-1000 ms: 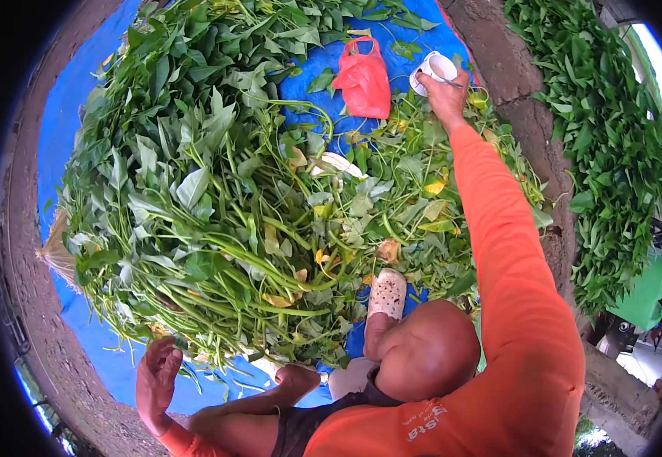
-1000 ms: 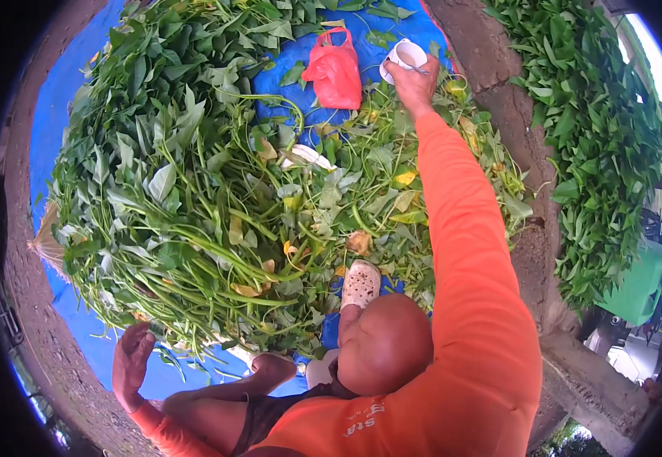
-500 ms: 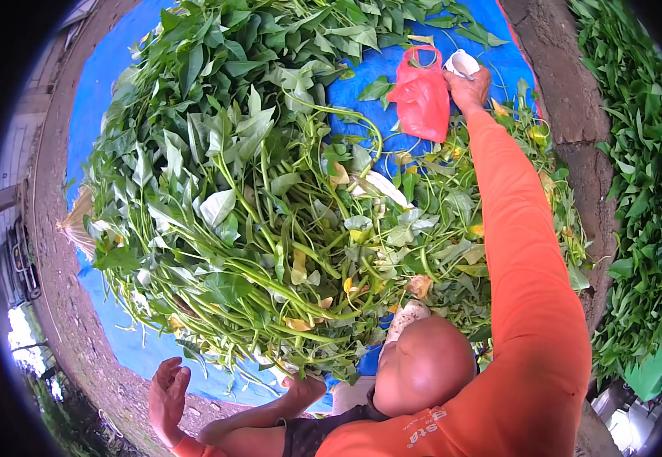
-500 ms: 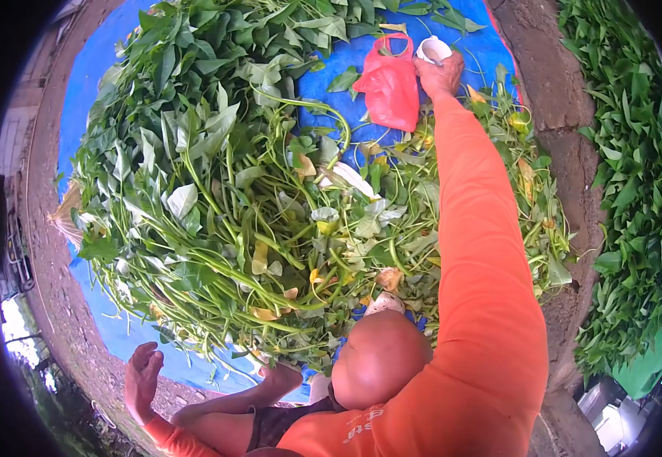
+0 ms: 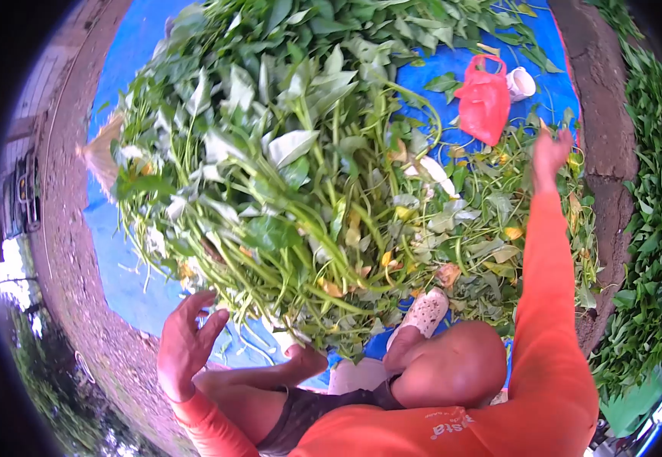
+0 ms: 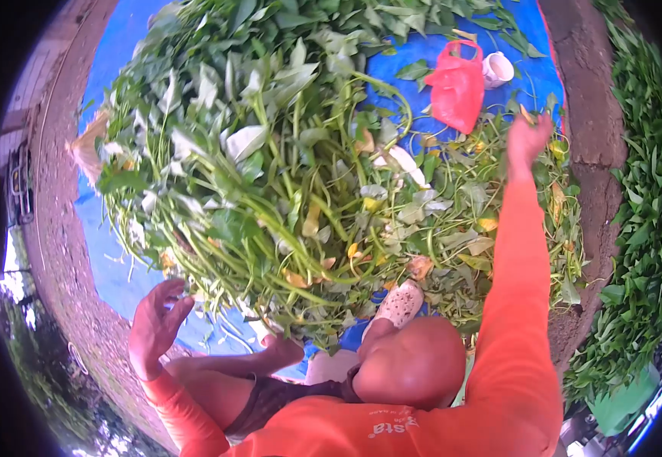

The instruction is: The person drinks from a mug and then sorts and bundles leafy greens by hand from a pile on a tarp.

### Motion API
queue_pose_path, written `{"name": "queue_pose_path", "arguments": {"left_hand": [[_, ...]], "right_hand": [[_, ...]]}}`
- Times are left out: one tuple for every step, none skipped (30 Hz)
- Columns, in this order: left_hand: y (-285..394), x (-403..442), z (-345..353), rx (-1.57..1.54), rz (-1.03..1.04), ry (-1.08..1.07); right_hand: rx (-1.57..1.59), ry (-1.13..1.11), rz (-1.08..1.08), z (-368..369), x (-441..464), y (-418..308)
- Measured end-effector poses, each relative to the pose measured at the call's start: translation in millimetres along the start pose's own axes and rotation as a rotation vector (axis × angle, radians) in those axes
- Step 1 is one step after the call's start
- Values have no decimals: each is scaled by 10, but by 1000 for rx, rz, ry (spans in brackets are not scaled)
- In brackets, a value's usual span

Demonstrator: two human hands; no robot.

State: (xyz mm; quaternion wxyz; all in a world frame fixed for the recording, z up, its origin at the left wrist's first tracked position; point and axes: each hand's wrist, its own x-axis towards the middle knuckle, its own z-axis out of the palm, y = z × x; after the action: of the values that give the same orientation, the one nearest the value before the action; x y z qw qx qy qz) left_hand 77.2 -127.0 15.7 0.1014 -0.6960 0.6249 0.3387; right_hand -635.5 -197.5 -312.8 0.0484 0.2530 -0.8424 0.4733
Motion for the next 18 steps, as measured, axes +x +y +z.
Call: {"name": "queue_pose_path", "arguments": {"left_hand": [[-20, 1, 38, 26, 80, 3], [90, -12, 3, 99, 151, -37], [120, -34, 26, 109, 189, -53], [140, -51, 49, 121, 235, -55], [179, -85, 64, 126, 251, -81], [218, -147, 71, 130, 272, -106], [220, -209, 69, 135, 299, -130], [183, -273, 74, 155, 348, -117], [130, -364, 93, 171, 398, -102], [74, -486, 117, 185, 445, -89], [52, -610, 99, 187, 446, -94], [-4, -719, 96, 160, 475, -75], [-52, -810, 73, 134, 504, -47], [-122, -916, 50, 111, 528, -37], [-213, -979, 31, 74, 561, -26], [-276, -1017, 17, 85, 550, -23], [-333, -1043, -5, 93, 539, -9], [-409, -1089, -6, 98, 519, -10]], "right_hand": [[55, -58, 15, -331, -164, -126], [249, -142, 40, -580, -353, -167], [209, -355, 111, -855, -558, -356], [177, -557, 179, -1050, -705, -588], [214, -675, 147, -1170, -924, -1016], [251, -789, 114, -1237, -1188, -1397], [300, -922, -35, -1254, -1375, -1572], [350, -1065, -80, -1311, -1662, -1956], [324, -1233, -141, -1332, -1903, -2197], [328, -1402, -236, -1386, -2155, -2513], [300, -1538, -264, -1437, -2413, -2732], [112, -1618, -429, -1462, -2611, -2933], [30, -1601, -501, -1421, -2821, -2922], [-109, -1572, -476, -1462, -2997, -3048], [-258, -1558, -439, -1401, -3163, -3038], [-265, -1440, -431, -1381, -3349, -2951], [-266, -1319, -434, -1286, -3513, -2825], [-270, -1211, -427, -1244, -3680, -2679]]}}
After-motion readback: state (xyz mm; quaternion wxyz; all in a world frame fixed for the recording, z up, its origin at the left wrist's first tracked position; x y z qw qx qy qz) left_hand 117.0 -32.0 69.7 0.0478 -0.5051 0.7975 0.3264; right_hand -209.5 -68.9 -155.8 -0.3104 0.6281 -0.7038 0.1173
